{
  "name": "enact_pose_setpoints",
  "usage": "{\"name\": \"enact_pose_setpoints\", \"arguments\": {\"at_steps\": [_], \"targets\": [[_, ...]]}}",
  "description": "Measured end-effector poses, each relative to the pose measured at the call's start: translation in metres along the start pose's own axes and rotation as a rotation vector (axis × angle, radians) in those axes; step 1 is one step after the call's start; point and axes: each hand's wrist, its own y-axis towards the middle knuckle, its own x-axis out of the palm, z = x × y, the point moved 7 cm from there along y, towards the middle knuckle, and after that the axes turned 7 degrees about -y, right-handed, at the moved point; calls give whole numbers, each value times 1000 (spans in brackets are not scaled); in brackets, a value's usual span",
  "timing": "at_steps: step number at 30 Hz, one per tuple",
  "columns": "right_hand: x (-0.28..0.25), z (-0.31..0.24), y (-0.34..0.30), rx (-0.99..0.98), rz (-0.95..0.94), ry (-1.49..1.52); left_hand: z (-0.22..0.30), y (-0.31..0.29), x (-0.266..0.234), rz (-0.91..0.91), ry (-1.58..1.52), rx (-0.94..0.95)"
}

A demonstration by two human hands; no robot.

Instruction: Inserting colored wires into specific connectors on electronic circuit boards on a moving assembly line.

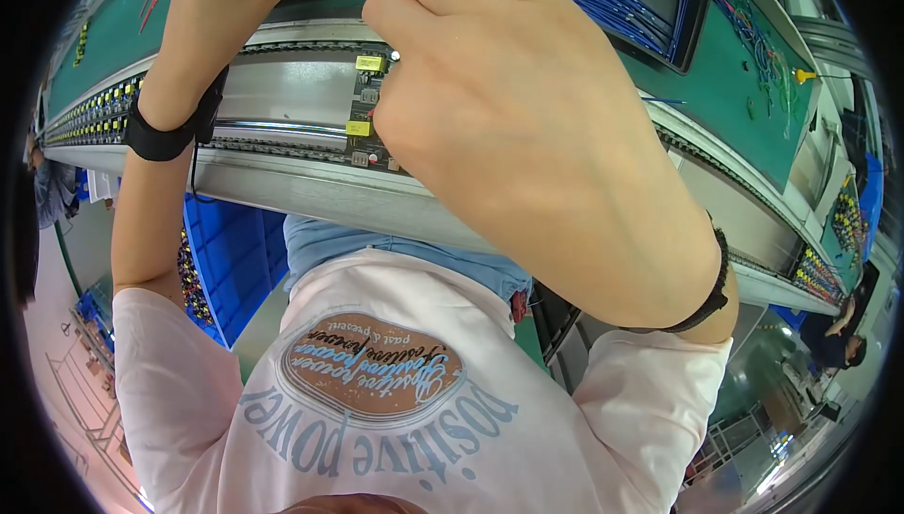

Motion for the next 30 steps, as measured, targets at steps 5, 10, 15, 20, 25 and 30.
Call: {"name": "enact_pose_setpoints", "arguments": {"at_steps": [5,10,15,20,25,30], "targets": [[1,0,0,-9,-9,-21,24,8,1,-57,10,-75],[2,-2,2,-15,-74,-58,31,7,-8,155,-616,97],[6,1,-4,-25,-10,-41,69,-2,-28,46,146,-180],[6,0,-2,3,-67,-54,77,-52,-34,-3,57,-199],[15,4,-12,-68,-10,-109,96,-86,-19,-13,-88,-386],[5,-3,0,21,-133,-149,117,-98,5,-34,-127,-366]]}}
